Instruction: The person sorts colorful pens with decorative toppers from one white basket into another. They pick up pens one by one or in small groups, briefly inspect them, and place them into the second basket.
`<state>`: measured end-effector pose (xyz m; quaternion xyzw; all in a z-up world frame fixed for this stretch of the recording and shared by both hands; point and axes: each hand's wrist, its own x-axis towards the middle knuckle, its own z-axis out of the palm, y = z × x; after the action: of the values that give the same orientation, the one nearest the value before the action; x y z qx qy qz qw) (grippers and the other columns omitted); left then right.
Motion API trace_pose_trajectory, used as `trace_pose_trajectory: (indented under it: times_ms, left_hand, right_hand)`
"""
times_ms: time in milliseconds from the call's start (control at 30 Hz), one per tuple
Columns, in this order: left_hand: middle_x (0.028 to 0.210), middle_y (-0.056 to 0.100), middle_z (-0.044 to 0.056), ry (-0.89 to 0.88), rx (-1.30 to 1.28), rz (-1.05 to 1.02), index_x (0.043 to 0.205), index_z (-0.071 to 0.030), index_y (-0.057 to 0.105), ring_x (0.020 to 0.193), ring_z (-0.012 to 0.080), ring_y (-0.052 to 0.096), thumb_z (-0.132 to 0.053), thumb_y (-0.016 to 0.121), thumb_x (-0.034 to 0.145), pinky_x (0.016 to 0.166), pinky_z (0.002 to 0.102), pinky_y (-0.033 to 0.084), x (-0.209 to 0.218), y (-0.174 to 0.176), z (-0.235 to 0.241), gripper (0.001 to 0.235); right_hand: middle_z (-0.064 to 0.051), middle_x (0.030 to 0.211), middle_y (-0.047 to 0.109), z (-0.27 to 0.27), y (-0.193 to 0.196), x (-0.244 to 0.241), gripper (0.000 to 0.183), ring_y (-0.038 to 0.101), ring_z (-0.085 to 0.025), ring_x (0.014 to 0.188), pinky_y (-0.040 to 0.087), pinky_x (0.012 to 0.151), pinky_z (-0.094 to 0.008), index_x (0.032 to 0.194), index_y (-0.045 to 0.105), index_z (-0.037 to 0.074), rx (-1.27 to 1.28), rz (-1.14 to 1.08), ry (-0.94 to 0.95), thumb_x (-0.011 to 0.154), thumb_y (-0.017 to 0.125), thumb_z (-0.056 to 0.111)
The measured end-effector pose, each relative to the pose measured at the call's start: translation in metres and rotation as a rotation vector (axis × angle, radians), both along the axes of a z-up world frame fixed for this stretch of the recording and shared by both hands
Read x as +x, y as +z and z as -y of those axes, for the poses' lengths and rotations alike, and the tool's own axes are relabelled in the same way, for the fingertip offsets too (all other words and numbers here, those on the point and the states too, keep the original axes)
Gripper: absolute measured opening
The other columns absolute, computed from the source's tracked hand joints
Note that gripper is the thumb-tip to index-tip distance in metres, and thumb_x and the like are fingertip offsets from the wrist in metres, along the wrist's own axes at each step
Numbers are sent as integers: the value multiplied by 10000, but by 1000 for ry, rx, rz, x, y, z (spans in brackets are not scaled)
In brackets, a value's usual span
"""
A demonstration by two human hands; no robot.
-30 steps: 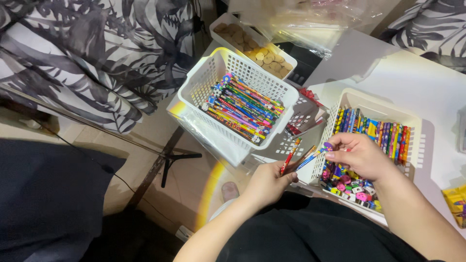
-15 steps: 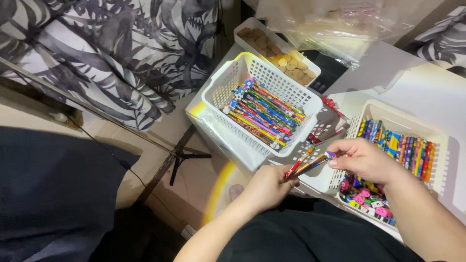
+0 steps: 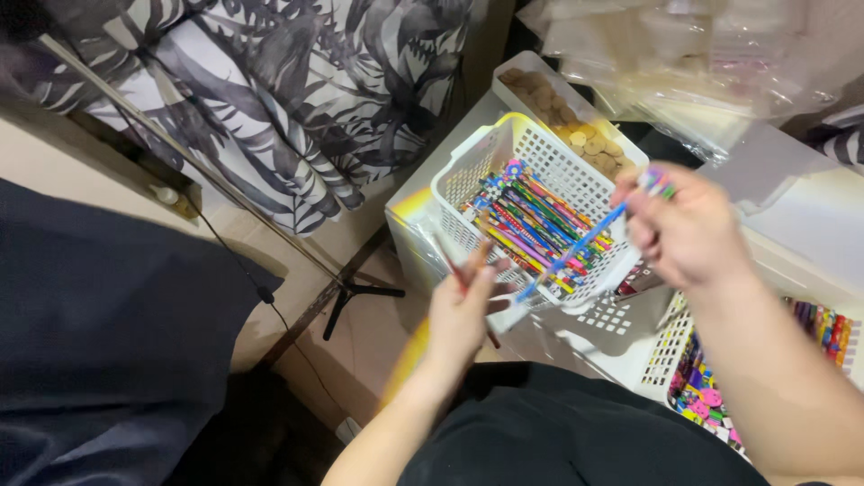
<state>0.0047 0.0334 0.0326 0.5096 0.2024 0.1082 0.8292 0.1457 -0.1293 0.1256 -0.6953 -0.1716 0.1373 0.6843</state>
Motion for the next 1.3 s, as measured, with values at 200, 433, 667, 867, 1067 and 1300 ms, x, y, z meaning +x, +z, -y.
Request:
trace_pose_trajectory:
  times_ms: [200,433,667,867,1067,1300]
  left_hand:
    - [790,651,118,163,-163,-22,1266,-27,532,372,67,407,-135,469,921,313,162,334,-9,-5,-22,367]
    - [789,654,141,109,-294,-27,1204,14,566,357,72,378,-94,446,902,307,173,290,-17,-2,-20,342]
    - [986,666,185,78,-261,-5,1303,14,442,432,95,507,-78,461,911,332,165,408,-19,-26,-21,403]
    - [952,676,183,69,-242,-3,1203,14,451,408,96,522,-88,475,913,309,159,380,-18,-24,-18,308]
    - [900,697,136,16,-29,12,1020,-30,606,393,105,550,-102,621,834,323,172,369,-7,-37,-3,199]
    - [776,684,18,-87,272,-65,995,-147,704,460,53,548,-136,683,771,428,163,436,-4,-13,7,225]
  right_hand:
    - [-126,855,569,-23,-12,66,532,552,-129,626,472,518,-231,1285,385,4,-330,289,141,831,662,-10]
    - [-36,774,675,-95,-51,63,348,648,-268,778,482,747,-388,1149,638,272,-1027,530,287,803,660,239]
    - [-55,890,675,-101,-114,80,430,638,-266,938,485,844,-399,1190,613,259,-1100,667,237,771,682,324]
    - [-28,905,602,-69,-97,79,351,558,-165,833,468,698,-289,1120,528,168,-623,142,62,779,554,248]
    - [-144,980,553,-29,-83,42,374,570,-182,827,487,692,-256,1014,456,-9,-87,-308,202,672,371,-134]
    - [-241,981,649,4,-87,25,208,675,-279,774,572,655,-303,967,484,-18,91,-343,106,793,580,-82]
